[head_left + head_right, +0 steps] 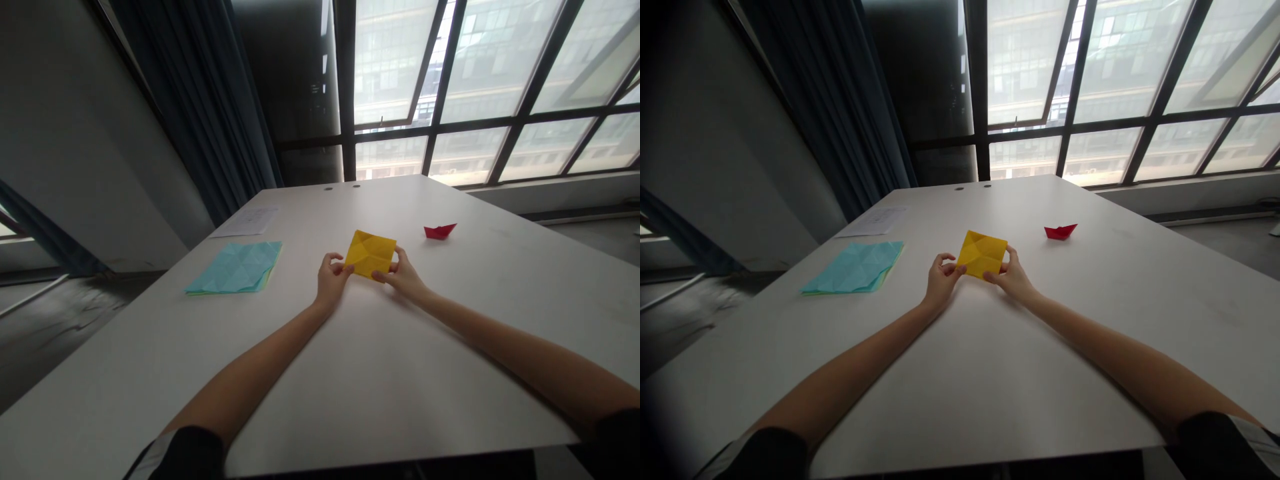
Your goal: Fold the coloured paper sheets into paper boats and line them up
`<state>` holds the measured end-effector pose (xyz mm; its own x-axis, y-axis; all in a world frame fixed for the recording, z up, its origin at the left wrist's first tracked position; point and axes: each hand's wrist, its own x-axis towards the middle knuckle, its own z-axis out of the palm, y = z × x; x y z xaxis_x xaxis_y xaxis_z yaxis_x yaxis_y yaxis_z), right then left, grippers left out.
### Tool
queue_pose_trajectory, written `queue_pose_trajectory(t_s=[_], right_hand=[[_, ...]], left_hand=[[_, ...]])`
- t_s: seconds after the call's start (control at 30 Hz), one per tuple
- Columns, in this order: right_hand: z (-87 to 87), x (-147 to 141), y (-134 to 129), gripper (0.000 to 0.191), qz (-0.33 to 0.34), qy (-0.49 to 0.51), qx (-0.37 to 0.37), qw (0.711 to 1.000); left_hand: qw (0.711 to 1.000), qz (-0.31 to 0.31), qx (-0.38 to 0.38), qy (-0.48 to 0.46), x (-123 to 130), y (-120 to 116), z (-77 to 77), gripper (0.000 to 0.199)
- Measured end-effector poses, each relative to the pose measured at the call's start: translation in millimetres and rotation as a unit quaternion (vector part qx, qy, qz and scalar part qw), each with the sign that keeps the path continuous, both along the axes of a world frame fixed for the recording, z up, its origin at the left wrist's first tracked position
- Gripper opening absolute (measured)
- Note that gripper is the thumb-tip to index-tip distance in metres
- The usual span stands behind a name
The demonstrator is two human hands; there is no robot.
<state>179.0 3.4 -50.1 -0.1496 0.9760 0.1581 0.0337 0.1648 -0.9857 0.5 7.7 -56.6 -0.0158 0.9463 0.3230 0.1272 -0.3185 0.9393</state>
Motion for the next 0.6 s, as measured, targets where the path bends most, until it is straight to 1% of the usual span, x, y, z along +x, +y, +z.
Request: queue_pose_trajectory(t_s=[0.07, 0.13, 0.17, 0.23, 0.3, 0.37, 0.47, 0.53, 0.6], right_hand=[[0.3, 0.4, 2.6, 0.072, -0.034, 0.045, 0.030, 0.998], [0.7, 3.4, 6.6, 0.057, -0.096, 0.058, 0.077, 0.991], [1.3, 5.8, 8.5, 0.050, -0.131, 0.048, 0.105, 0.985], [3.5, 11.3, 10.7, 0.035, -0.189, -0.020, 0.166, 0.968], [6.3, 16.2, 9.7, 0.018, -0.214, -0.124, 0.232, 0.941], [8.2, 19.0, 6.4, 0.007, -0.209, -0.214, 0.304, 0.905], [6.7, 19.7, 0.6, 0.010, -0.154, -0.310, 0.405, 0.846], [3.0, 19.5, -1.9, 0.014, -0.102, -0.377, 0.440, 0.809], [-0.9, 19.2, -3.8, 0.015, -0.049, -0.437, 0.445, 0.780]], left_hand=[[0.998, 0.016, 0.039, 0.054, -1.4, -1.0, 0.3, 0.029], [0.989, 0.038, 0.085, 0.113, -2.3, -2.8, 1.5, 0.022], [0.984, 0.046, 0.103, 0.139, -2.5, -3.8, 2.2, 0.018], [0.975, 0.051, 0.125, 0.179, -2.4, -5.3, 3.0, 0.010], [0.969, 0.048, 0.134, 0.203, -2.1, -5.9, 2.6, 0.005], [0.967, 0.056, 0.135, 0.207, -1.9, -5.3, 1.3, 0.006], [0.969, 0.095, 0.117, 0.196, -3.0, -3.4, -1.0, 0.015], [0.968, 0.121, 0.099, 0.195, -4.8, -1.9, -1.7, 0.018], [0.963, 0.137, 0.085, 0.217, -7.2, -0.6, -1.6, 0.015]])
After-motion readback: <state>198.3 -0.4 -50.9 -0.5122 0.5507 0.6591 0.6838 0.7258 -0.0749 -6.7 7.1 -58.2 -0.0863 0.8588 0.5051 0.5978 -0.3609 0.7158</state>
